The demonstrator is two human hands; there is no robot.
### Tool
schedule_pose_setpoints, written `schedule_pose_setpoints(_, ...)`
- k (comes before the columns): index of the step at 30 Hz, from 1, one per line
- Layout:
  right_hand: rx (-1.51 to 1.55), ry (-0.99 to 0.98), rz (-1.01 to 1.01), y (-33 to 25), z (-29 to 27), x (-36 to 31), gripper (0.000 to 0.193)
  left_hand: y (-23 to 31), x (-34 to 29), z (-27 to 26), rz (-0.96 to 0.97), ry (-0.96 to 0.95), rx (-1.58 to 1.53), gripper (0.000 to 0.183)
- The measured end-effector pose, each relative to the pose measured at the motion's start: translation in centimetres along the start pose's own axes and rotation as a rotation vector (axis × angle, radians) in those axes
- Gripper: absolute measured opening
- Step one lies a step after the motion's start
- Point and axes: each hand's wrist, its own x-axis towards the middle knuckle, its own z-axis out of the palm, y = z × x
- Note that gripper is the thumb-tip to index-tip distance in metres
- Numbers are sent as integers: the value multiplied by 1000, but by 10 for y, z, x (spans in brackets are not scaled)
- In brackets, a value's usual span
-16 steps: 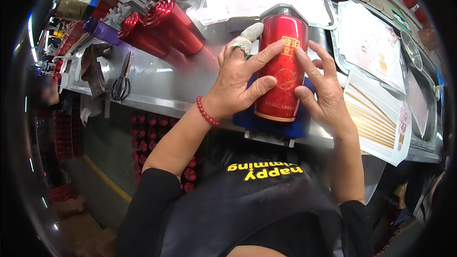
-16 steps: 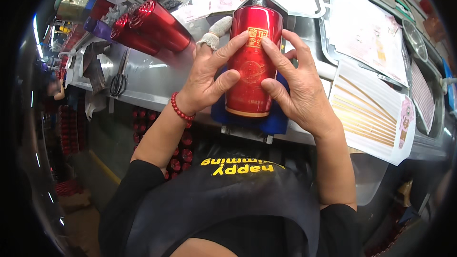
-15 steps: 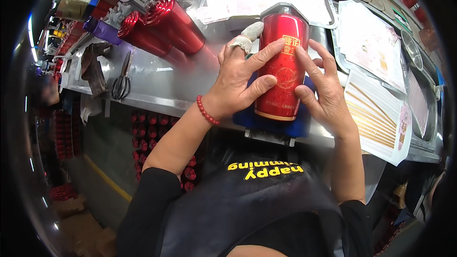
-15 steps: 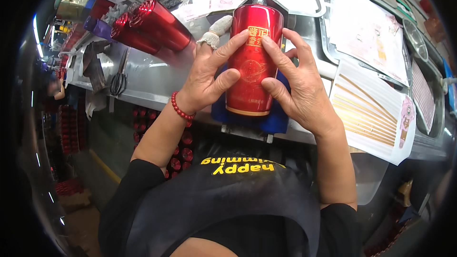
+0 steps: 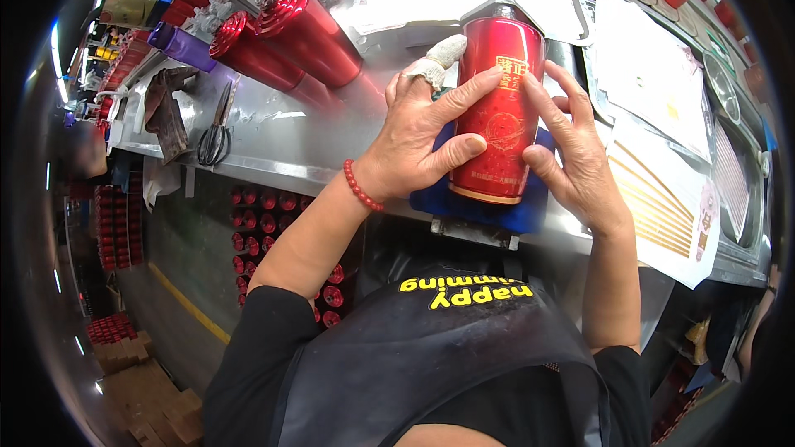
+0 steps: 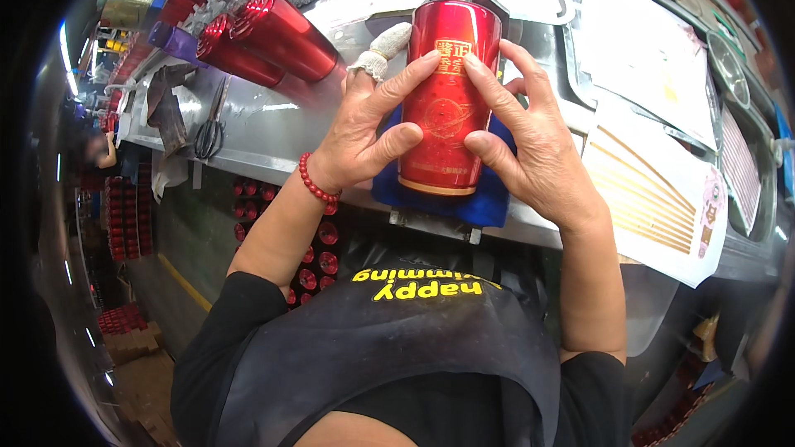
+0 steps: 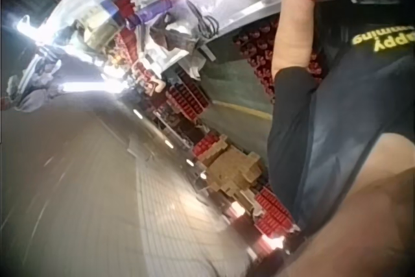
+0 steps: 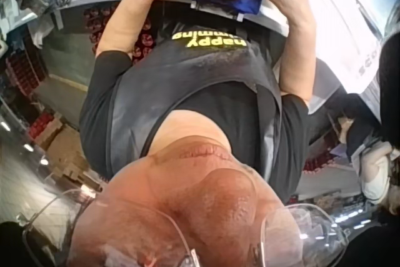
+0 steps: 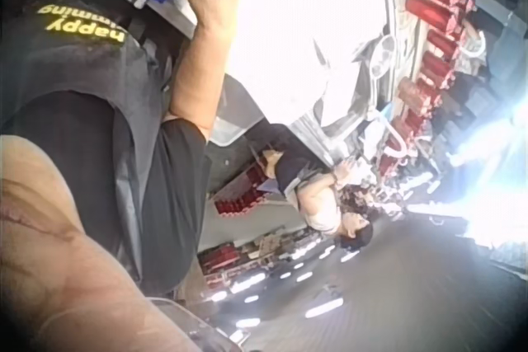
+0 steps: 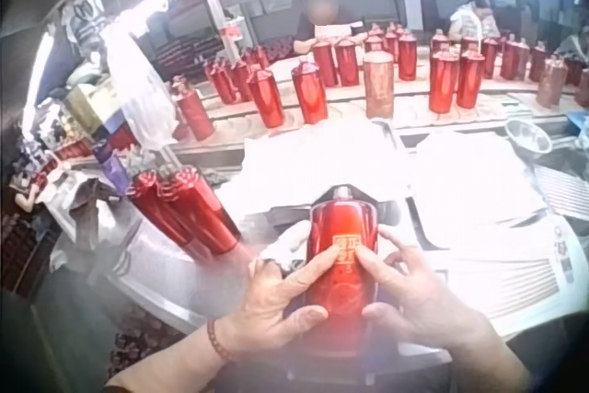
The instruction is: The person applies a sticker to a red cylindrical can, smooths it with a green card, and uses a wooden stick to press the edges. They repeat this process on multiple cans, placing finished ones on a nearby tray.
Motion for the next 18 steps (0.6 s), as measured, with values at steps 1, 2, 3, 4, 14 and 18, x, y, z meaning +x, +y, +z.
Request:
schedule_pose_setpoints(1,18,-4,8,0,0,0,63,-1,0,-1,0,-3,-7,65)
schedule_pose_setpoints(2,34,-9,15,1,0,0,63,-2,0,0,0,-5,-15,65)
schedule_pose_setpoints(3,50,-14,23,1,-1,-1,63,-3,0,0,3,-5,-18,65)
schedule_pose_setpoints(4,54,-16,26,1,0,-1,63,-4,0,-1,6,-4,-21,65)
schedule_pose_setpoints(14,42,-55,34,4,0,-2,76,-4,1,-2,43,-6,66,67)
schedule_pose_setpoints(18,8,-81,41,2,-2,0,80,-5,1,-1,49,3,67,68)
